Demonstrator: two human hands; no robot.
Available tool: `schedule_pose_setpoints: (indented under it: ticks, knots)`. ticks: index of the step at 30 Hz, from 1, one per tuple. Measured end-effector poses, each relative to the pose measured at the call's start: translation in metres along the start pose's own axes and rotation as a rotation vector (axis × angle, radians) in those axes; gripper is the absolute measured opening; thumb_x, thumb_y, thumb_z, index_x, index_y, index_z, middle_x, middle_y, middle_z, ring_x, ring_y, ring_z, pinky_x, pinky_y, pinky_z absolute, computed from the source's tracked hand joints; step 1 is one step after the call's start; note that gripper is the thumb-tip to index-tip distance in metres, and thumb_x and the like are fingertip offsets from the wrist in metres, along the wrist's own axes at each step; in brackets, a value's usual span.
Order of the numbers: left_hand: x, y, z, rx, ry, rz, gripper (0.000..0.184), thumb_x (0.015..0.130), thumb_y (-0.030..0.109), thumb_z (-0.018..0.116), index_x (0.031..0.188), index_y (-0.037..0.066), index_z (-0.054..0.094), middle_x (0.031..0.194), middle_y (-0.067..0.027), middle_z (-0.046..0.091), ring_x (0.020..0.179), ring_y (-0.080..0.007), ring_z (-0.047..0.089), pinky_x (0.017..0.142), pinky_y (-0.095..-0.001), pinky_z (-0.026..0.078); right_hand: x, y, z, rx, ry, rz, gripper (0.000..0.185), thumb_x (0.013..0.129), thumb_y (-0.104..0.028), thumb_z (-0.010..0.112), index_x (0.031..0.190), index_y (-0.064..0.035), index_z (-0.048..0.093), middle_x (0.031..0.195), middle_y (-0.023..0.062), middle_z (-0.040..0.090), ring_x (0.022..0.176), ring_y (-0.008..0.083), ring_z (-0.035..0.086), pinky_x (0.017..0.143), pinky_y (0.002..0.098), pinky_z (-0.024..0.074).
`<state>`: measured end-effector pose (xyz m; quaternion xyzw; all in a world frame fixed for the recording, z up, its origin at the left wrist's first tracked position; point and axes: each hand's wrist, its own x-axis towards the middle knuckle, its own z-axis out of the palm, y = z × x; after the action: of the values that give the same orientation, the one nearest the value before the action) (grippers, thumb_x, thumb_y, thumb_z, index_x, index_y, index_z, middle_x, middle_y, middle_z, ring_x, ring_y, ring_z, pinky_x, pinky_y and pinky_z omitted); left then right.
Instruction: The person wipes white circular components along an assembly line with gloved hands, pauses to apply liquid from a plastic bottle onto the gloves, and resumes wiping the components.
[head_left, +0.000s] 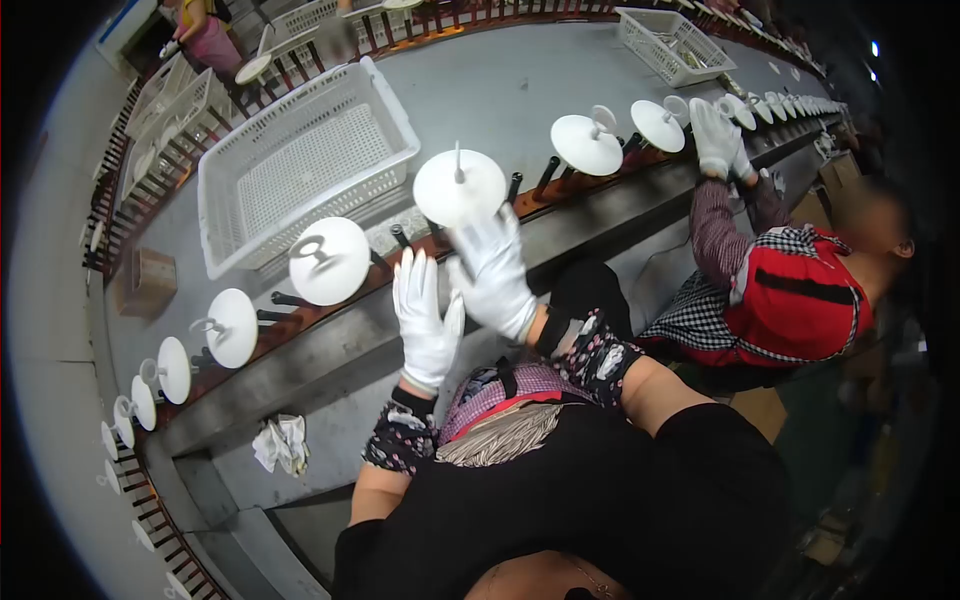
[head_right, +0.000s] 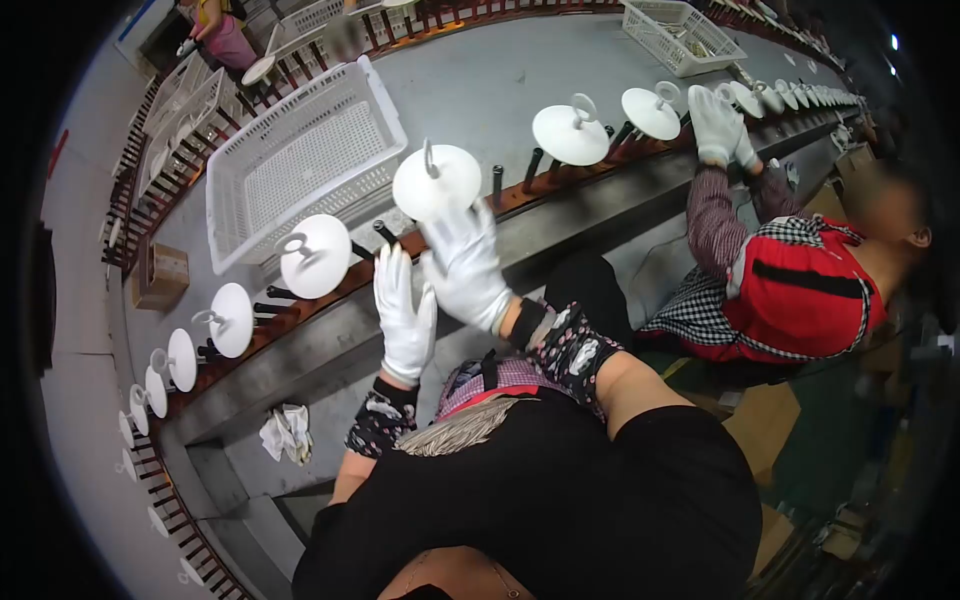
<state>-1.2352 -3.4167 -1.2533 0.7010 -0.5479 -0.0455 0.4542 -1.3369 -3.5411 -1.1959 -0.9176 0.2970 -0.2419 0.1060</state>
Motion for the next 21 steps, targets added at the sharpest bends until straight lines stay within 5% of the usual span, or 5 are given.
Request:
schedule_pose_setpoints:
  ticks: [4,7,11,17,21]
  knots:
    - [0.075,0.015,0.021,0.158,0.028,0.038,0.074,0.099,0.028,0.074,0.158,-0.005,0.045,0.164,-0.0278,0.043,0.155,-0.0455,0.037,0.129,-0.0525,0.028,0.029,0.04,0.0,-0.03,0.153,-0.005,0.052,0.092,-0.033,0.068,0.136,-0.0057,0.064,0.142,0.0169,0.062,0.141,0.0361,0.051,0.124,0.0571,0.0296]
    - [0.145,0.017,-0.003,-0.008,-0.147,-0.101,0.051,0.099,0.034,0.072,0.135,-0.001,0.066,0.135,-0.0258,0.067,0.126,-0.0427,0.063,0.108,-0.05,0.049,0.072,0.04,0.022,0.135,0.001,-0.03,0.045,0.092,-0.036,0.066,0.13,-0.0116,0.067,0.134,0.0109,0.068,0.135,0.0289,0.059,0.119,0.0522,0.0373]
    - [0.139,-0.009,-0.014,-0.152,-0.113,-0.217,0.039,0.101,0.03,0.072,0.125,-0.001,0.072,0.126,-0.0234,0.072,0.117,-0.0381,0.069,0.102,-0.0434,0.054,0.1,0.037,0.054,0.265,-0.238,-0.069,0.02,0.085,-0.033,0.069,0.086,-0.0144,0.077,0.087,0.0135,0.077,0.095,0.0358,0.074,0.096,0.0431,0.0557]
    - [0.051,-0.01,-0.007,0.143,0.315,0.035,0.052,0.1,0.02,0.066,0.146,-0.002,0.061,0.149,-0.0245,0.061,0.146,-0.0443,0.049,0.126,-0.0548,0.032,0.021,-0.007,0.045,0.253,0.279,-0.212,0.047,0.09,-0.024,0.062,0.132,-0.0054,0.069,0.139,0.0166,0.067,0.136,0.0336,0.058,0.121,0.0526,0.0376]
    - [-0.018,0.004,0.029,0.227,0.185,0.038,0.058,0.097,0.017,0.062,0.15,-0.005,0.054,0.157,-0.0277,0.05,0.154,-0.0487,0.036,0.128,-0.0599,0.027,-0.034,0.011,0.013,0.042,-0.002,-0.246,0.054,0.09,-0.026,0.063,0.14,-0.0052,0.064,0.148,0.0182,0.061,0.145,0.0366,0.051,0.124,0.0631,0.0287]
